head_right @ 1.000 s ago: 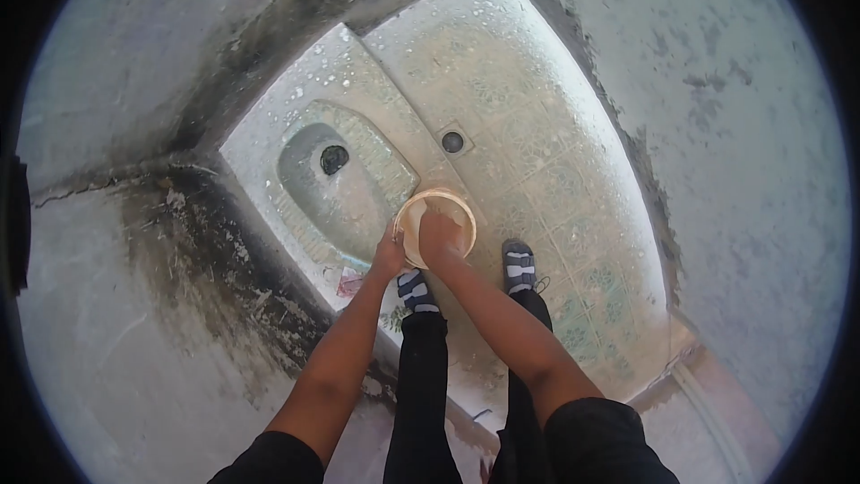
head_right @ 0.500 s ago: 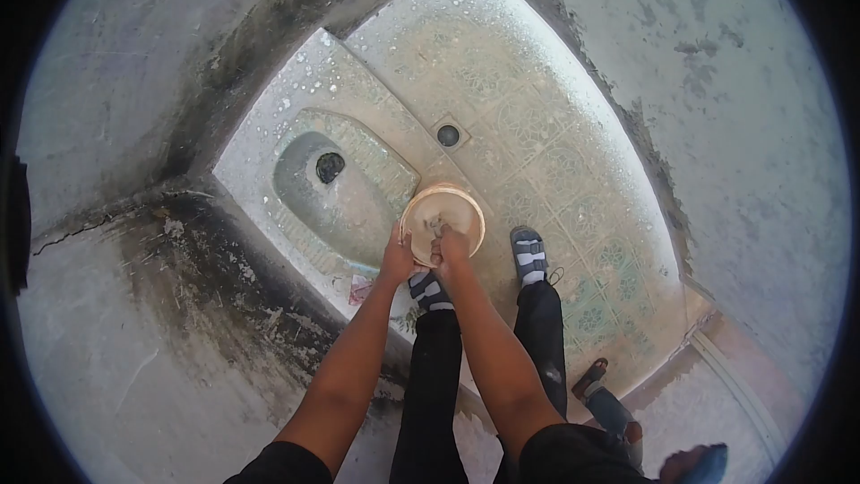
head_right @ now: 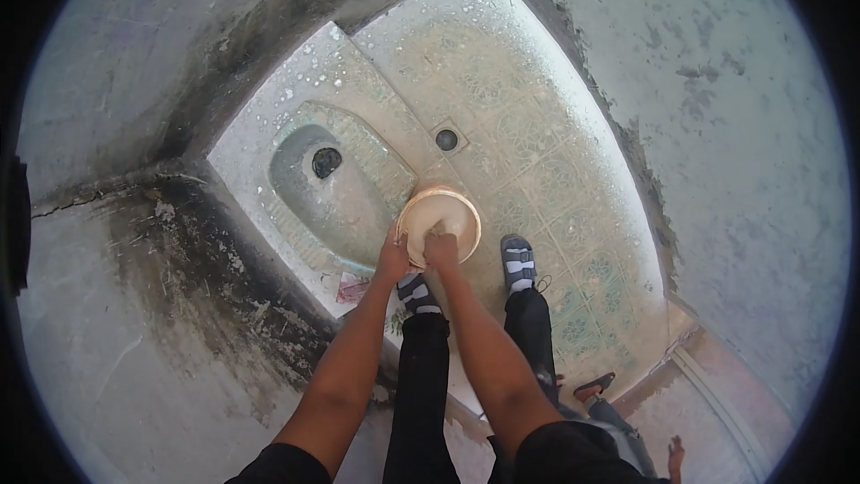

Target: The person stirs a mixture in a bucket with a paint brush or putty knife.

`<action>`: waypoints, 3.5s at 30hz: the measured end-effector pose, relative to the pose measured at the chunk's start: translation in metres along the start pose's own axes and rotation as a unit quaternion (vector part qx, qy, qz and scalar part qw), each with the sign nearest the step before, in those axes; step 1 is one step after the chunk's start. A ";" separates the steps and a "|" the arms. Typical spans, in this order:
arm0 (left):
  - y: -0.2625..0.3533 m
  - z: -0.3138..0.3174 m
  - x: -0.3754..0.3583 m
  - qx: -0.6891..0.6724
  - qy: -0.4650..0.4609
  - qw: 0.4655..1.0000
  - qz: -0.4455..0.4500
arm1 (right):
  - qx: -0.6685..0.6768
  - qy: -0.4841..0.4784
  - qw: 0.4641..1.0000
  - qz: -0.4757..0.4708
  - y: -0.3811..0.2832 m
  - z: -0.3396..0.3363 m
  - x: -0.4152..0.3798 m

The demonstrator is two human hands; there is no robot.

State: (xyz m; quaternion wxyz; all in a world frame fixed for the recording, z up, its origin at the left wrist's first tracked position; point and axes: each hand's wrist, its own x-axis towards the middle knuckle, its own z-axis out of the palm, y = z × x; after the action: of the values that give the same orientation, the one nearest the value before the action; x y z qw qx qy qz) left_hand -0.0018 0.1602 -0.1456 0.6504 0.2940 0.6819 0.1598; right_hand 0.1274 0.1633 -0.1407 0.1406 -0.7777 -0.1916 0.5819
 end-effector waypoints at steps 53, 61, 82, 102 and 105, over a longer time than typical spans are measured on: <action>0.015 0.013 -0.016 0.124 0.097 0.985 0.067 | -0.089 0.024 0.981 -0.169 0.023 0.004 0.007; -0.004 0.017 -0.004 0.147 0.121 0.978 0.082 | 0.477 -0.156 0.865 0.021 0.014 -0.044 0.009; 0.015 0.031 -0.039 0.226 0.281 0.906 0.221 | -0.203 0.092 0.950 -0.217 -0.003 -0.063 -0.044; 0.001 0.019 0.010 0.145 0.151 0.975 0.070 | -0.412 0.018 0.900 -0.139 -0.046 -0.093 -0.001; 0.006 0.045 -0.013 0.076 0.276 0.957 0.057 | -0.359 -0.012 0.925 -0.127 -0.033 -0.090 0.019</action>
State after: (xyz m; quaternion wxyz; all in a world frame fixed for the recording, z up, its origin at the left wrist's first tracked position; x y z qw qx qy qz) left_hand 0.0431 0.1497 -0.1362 0.4028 0.3250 0.8271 0.2192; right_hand 0.2143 0.2021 -0.1163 -0.0777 -0.7383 -0.4862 0.4609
